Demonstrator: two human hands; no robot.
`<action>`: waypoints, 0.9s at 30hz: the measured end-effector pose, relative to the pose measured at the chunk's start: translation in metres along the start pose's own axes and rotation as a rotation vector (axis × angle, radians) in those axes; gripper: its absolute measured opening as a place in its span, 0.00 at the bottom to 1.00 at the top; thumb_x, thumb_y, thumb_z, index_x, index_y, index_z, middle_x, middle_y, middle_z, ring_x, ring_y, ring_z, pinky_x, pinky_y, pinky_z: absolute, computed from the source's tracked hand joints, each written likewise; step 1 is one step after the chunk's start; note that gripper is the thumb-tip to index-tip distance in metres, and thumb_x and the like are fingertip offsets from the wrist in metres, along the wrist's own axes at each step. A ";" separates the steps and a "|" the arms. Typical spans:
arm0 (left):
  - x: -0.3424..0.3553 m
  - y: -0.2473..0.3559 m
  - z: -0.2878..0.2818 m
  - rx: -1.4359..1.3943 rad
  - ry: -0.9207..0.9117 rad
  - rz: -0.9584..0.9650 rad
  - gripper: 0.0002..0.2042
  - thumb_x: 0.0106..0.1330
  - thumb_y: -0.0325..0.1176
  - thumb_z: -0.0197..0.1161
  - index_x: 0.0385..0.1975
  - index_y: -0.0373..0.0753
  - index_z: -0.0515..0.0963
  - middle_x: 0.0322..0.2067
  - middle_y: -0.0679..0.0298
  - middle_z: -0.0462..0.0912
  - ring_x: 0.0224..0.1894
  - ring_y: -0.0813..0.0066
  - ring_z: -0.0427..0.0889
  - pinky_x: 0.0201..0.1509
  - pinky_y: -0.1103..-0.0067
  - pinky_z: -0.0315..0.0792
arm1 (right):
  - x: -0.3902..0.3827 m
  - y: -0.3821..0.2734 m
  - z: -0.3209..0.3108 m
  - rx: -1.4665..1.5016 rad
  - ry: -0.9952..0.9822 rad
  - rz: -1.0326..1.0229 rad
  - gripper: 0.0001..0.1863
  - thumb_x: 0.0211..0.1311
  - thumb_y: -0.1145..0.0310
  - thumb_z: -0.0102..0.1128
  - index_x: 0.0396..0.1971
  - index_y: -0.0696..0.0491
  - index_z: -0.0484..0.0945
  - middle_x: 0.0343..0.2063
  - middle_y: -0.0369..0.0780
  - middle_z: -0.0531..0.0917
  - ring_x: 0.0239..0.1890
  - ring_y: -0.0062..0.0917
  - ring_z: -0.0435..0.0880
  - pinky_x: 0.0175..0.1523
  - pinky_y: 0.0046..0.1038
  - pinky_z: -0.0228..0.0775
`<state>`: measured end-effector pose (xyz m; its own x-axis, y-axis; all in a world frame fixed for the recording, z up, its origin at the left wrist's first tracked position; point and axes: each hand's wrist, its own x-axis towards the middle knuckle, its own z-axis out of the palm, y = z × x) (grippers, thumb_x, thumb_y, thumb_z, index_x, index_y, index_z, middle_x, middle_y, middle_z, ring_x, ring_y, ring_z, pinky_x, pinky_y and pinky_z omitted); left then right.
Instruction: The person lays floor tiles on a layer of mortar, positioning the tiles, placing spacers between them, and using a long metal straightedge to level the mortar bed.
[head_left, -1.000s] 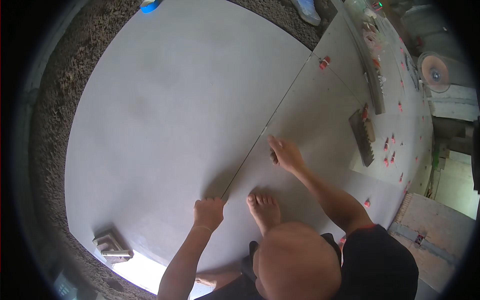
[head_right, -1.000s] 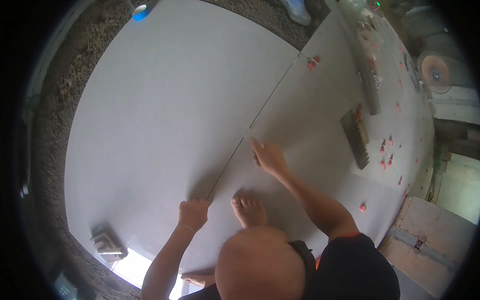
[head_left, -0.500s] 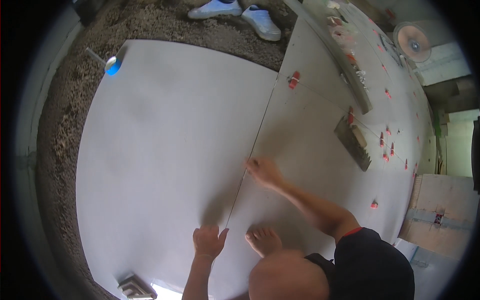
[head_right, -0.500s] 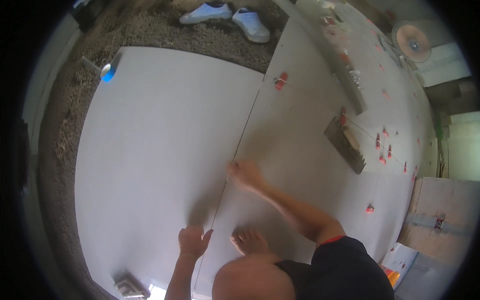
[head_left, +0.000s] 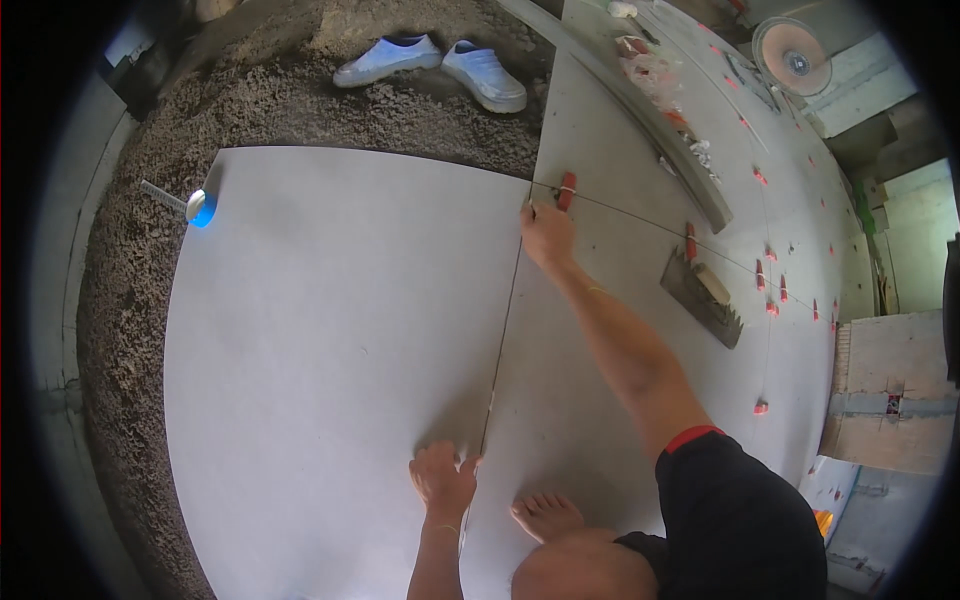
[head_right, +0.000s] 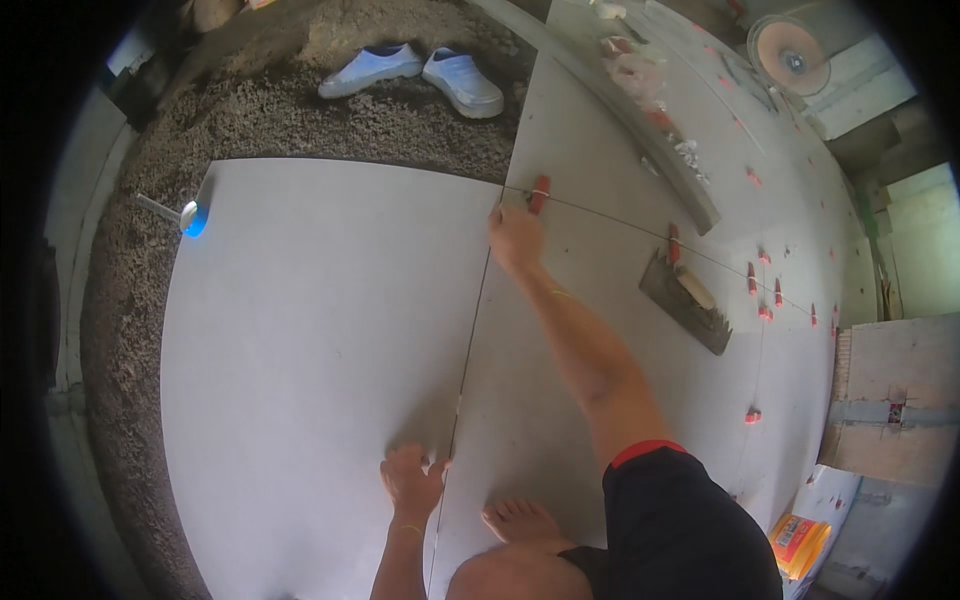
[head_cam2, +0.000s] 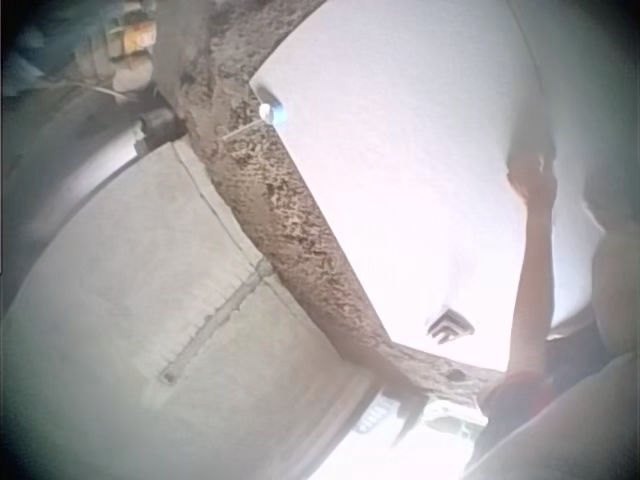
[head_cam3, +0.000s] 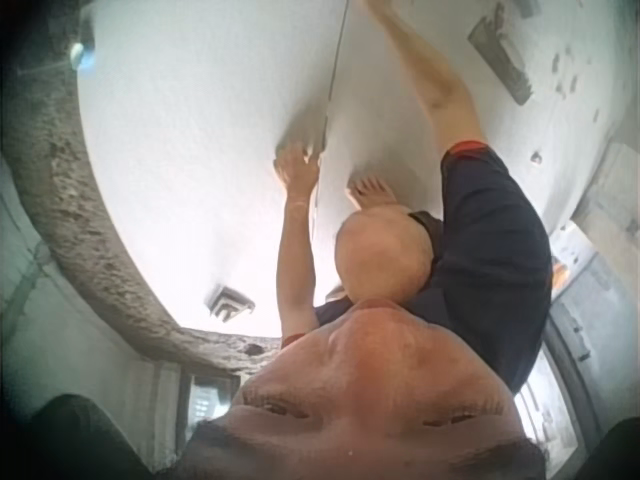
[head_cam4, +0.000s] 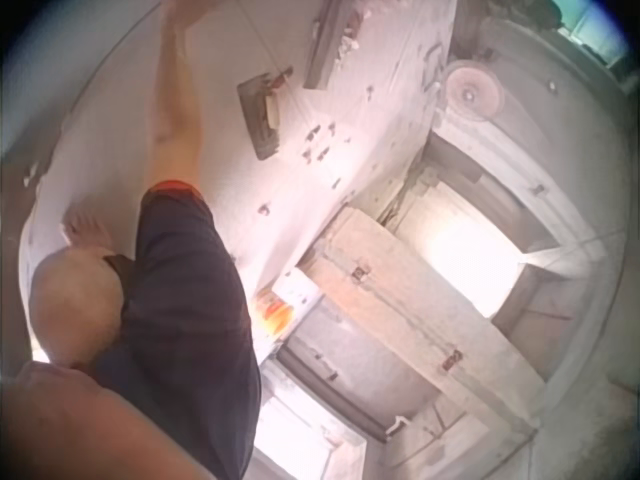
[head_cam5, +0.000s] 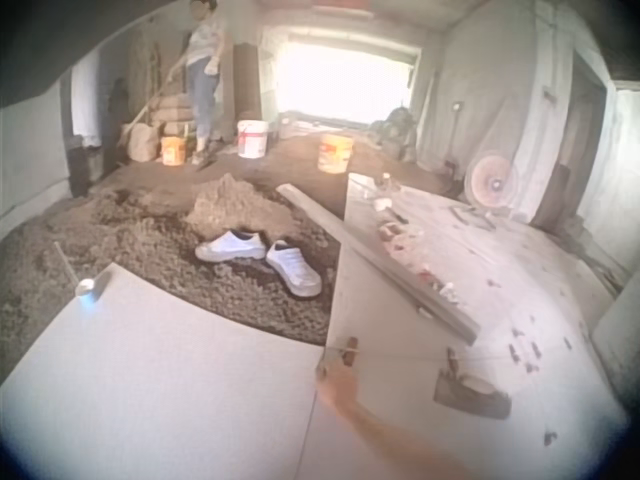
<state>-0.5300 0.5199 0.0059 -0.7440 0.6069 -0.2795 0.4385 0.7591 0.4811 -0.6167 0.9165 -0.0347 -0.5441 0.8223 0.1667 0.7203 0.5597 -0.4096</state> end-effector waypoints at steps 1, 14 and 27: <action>0.000 0.000 0.001 -0.016 0.013 0.017 0.15 0.47 0.40 0.75 0.21 0.43 0.72 0.23 0.67 0.75 0.32 0.63 0.73 0.39 0.67 0.63 | 0.001 0.003 0.000 -0.003 0.001 0.004 0.20 0.64 0.57 0.46 0.26 0.56 0.82 0.26 0.49 0.83 0.32 0.46 0.83 0.40 0.46 0.74; -0.153 -0.263 -0.057 -0.637 0.774 -0.494 0.13 0.68 0.30 0.47 0.42 0.28 0.76 0.49 0.56 0.75 0.56 0.68 0.71 0.61 0.71 0.67 | -0.108 -0.050 -0.048 -0.191 -0.378 -0.280 0.26 0.68 0.49 0.46 0.53 0.56 0.72 0.52 0.50 0.77 0.55 0.45 0.73 0.58 0.48 0.62; -0.263 -0.318 -0.084 -0.038 0.465 -1.303 0.26 0.68 0.35 0.52 0.65 0.34 0.60 0.55 0.50 0.73 0.53 0.54 0.76 0.61 0.56 0.64 | -0.117 -0.022 -0.002 -0.174 -0.113 -0.332 0.39 0.68 0.49 0.47 0.66 0.65 0.52 0.69 0.54 0.51 0.72 0.47 0.48 0.73 0.45 0.37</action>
<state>-0.5160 0.0993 -0.0036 -0.7036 -0.6676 -0.2436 -0.7043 0.7008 0.1134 -0.5679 0.8085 -0.0439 -0.7967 0.5825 0.1608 0.5541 0.8104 -0.1903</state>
